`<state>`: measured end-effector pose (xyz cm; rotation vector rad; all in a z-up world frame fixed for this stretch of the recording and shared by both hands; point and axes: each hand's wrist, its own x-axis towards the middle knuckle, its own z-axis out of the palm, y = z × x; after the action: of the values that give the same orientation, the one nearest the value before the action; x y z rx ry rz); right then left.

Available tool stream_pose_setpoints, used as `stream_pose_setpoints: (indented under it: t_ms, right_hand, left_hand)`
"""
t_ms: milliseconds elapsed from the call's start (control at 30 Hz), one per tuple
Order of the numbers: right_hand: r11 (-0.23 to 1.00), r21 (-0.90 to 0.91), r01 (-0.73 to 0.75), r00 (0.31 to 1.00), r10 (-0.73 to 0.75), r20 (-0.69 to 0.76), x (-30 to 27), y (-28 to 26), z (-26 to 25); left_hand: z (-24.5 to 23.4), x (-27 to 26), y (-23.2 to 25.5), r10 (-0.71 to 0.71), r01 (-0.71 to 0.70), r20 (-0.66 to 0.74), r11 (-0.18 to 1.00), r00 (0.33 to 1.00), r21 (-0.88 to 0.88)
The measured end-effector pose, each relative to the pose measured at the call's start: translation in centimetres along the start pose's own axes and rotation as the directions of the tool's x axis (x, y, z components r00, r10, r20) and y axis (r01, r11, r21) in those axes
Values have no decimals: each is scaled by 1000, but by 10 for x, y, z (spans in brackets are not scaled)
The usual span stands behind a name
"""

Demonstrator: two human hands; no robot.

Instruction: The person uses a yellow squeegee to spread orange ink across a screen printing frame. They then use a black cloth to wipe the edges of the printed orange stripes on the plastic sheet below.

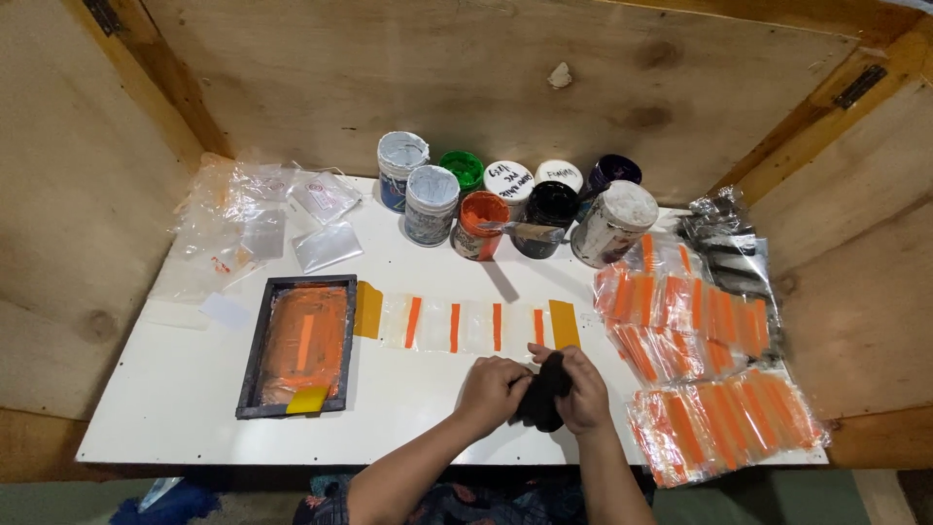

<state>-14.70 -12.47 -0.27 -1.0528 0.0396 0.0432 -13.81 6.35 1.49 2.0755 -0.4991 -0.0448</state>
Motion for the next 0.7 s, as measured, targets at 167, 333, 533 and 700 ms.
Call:
stream_pose_setpoints:
  t_ms: [167,333,533,700]
  right_hand:
    - [986,-104,-133,954,99,-283,24,-13,26]
    - [800,-554,-231,955,77,-286,49,-9,41]
    - [237,-960,-148,989,49,-140,75,18,29]
    - [52,-989,-137,984,118,-131,67,-6,58]
  left_hand:
    - [7,-8,-28,94,-57,-59,891,994,450]
    - [-68,-3,58,-313,183,251,882,916,434]
    - [-73,4,66,-409,202,329,834,851,514]
    - [-60,6,52,-409,206,329,836,851,508]
